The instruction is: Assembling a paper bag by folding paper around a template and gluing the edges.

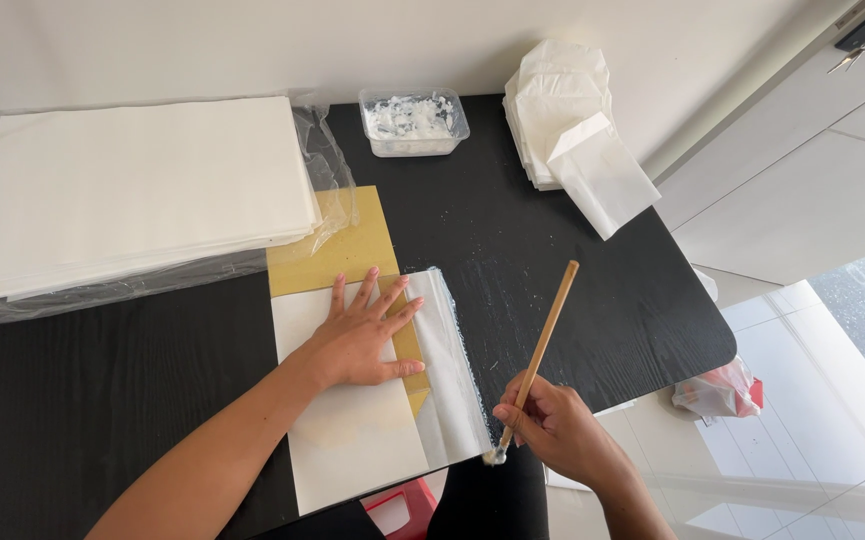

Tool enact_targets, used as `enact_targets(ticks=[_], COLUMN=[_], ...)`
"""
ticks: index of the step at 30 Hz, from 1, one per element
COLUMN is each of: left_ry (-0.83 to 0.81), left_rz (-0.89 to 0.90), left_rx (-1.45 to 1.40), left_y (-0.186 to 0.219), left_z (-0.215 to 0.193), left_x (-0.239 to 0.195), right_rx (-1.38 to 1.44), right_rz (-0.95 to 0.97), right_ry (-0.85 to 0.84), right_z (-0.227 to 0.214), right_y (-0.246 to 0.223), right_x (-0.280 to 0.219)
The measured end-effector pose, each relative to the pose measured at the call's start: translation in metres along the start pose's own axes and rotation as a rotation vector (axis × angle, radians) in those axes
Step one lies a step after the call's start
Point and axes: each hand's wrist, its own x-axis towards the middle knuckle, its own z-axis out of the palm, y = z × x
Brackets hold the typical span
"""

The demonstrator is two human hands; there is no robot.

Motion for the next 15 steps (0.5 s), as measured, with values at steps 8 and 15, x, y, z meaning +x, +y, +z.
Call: enact_targets(ticks=[8,15], left_ry=[0.004,0.010], left_rz=[0.000,0.005], left_rx=[-0.006,-0.022], left_y=[0.000,0.000], left_z=[0.000,-0.001], left_x=[-0.001,-0.001], right_rx=[0.039,0.024], right_rz=[-0.056,-0.128], right_ry=[0.071,0.137], right_z=[-0.006,-0.001], right_y=[-0.006,0.007], right_x=[0.014,0.053])
